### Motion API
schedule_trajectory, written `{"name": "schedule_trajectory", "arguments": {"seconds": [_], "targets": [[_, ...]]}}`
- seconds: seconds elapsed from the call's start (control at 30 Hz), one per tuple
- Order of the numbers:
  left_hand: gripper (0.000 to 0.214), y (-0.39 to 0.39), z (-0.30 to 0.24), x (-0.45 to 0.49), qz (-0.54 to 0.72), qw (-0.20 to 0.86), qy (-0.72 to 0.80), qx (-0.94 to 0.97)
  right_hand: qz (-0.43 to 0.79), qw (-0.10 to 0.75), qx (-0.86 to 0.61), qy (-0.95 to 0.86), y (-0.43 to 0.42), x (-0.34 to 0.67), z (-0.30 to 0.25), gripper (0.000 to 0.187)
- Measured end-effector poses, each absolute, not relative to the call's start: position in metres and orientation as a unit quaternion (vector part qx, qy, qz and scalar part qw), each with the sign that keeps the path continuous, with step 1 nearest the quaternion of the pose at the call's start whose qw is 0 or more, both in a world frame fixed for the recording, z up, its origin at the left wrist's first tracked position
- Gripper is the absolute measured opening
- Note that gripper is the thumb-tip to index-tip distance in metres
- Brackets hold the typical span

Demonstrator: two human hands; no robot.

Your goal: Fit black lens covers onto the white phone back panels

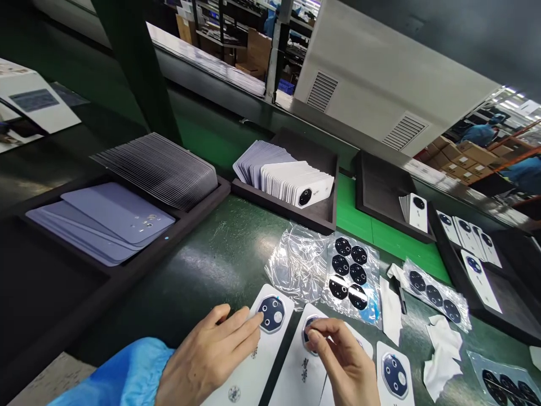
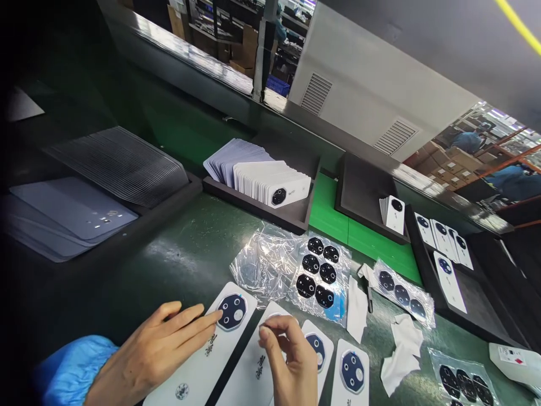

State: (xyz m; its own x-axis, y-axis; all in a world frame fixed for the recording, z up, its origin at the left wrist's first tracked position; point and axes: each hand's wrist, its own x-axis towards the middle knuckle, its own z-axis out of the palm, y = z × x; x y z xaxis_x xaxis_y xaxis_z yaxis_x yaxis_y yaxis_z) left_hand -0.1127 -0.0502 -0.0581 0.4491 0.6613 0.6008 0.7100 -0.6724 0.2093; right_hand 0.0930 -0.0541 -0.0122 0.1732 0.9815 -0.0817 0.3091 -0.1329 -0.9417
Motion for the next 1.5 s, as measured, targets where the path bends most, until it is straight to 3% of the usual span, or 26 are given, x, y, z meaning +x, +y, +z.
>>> {"name": "schedule_trajectory", "arguments": {"seconds": [0.27,0.4,0.5,0.9,1.17,1.5], "targets": [[0.040,-0.051,-0.061,-0.112,-0.325,0.044,-0.407,-0.853,0.361,0.402,-0.591,-0.599,-0.051,0.092,-0.027,0.017],[0.044,-0.049,-0.060,-0.110,-0.329,0.054,-0.412,-0.848,0.395,0.431,-0.603,-0.543,-0.052,0.083,-0.035,0.032],[0.044,-0.048,-0.060,-0.109,-0.327,0.063,-0.412,-0.848,0.405,0.409,-0.600,-0.555,-0.046,0.078,-0.035,0.018],[0.040,-0.050,-0.062,-0.113,-0.303,0.079,-0.390,-0.866,0.076,0.304,-0.556,-0.770,-0.027,0.051,-0.043,0.014],[0.036,-0.051,-0.058,-0.111,-0.304,0.070,-0.401,-0.862,0.049,0.280,-0.552,-0.784,-0.020,0.047,-0.061,0.025],[0.041,-0.051,-0.056,-0.110,-0.317,0.076,-0.401,-0.857,0.035,0.309,-0.546,-0.778,-0.023,0.091,-0.028,0.034]]}}
